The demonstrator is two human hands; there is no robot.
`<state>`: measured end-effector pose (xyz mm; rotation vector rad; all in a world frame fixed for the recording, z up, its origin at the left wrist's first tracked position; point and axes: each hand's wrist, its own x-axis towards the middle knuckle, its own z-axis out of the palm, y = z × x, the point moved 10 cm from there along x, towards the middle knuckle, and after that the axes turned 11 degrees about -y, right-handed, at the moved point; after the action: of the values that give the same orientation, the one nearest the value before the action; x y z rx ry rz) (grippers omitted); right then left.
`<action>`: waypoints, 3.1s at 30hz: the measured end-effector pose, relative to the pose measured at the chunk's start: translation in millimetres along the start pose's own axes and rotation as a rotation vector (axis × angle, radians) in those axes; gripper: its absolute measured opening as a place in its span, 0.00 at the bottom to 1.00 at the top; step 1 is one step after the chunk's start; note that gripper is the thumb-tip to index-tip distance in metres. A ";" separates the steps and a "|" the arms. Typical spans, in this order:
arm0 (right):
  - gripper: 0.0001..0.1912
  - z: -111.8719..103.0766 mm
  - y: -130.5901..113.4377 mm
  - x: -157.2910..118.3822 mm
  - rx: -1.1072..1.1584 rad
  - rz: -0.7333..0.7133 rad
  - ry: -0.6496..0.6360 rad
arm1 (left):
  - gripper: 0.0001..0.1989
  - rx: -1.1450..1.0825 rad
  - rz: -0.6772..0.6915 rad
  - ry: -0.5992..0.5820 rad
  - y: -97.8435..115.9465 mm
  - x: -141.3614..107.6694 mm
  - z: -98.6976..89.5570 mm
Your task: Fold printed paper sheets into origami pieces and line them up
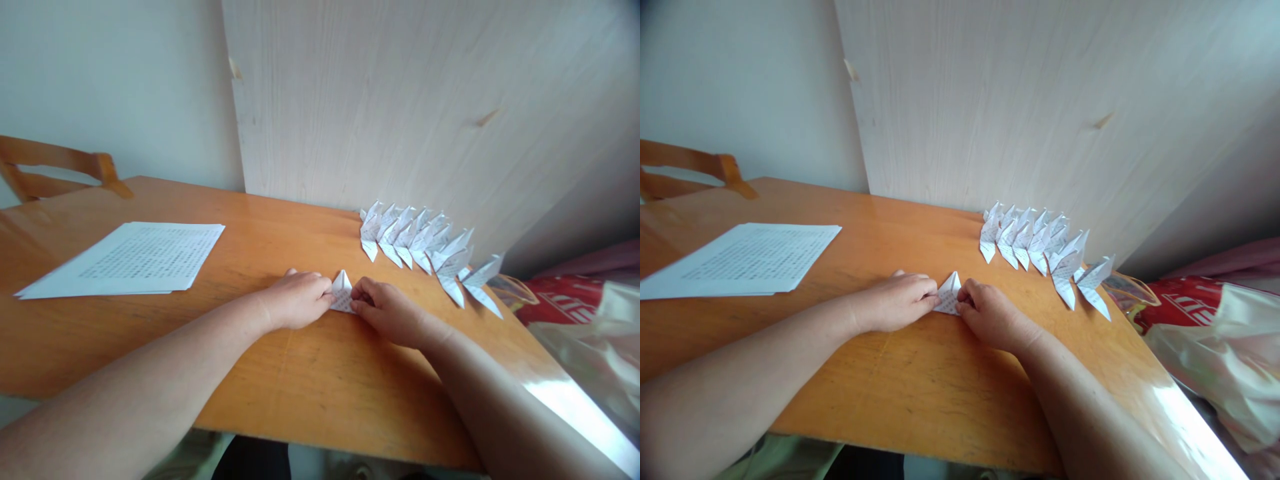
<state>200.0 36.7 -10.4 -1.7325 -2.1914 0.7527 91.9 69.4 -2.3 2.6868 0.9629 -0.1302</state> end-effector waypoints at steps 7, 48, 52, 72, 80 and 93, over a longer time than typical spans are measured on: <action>0.02 1.0 0.1 1.7 -0.034 -0.011 -0.009 | 0.16 -0.097 0.029 -0.043 -8.2 7.6 4.5; 0.05 3.8 8.0 4.5 -0.055 0.023 -0.019 | 0.14 -0.016 -0.057 0.065 -7.0 11.3 5.4; 0.06 5.1 9.8 5.3 -0.060 0.009 -0.016 | 0.10 -0.069 -0.021 0.112 -5.5 8.6 3.7; 0.09 8.0 4.5 8.5 0.002 0.024 -0.099 | 0.10 -0.093 0.111 0.085 -3.0 16.5 7.0; 0.12 12.9 7.6 21.5 0.019 0.124 -0.267 | 0.10 -0.113 0.116 0.080 -4.7 17.2 6.4; 0.19 10.2 26.3 23.4 -0.110 0.203 -0.459 | 0.11 -0.095 0.119 0.066 -4.6 18.2 8.8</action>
<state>210.7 60.8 -35.8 -2.0226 -2.3982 1.2039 103.2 81.3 -15.1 2.6672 0.8035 0.0282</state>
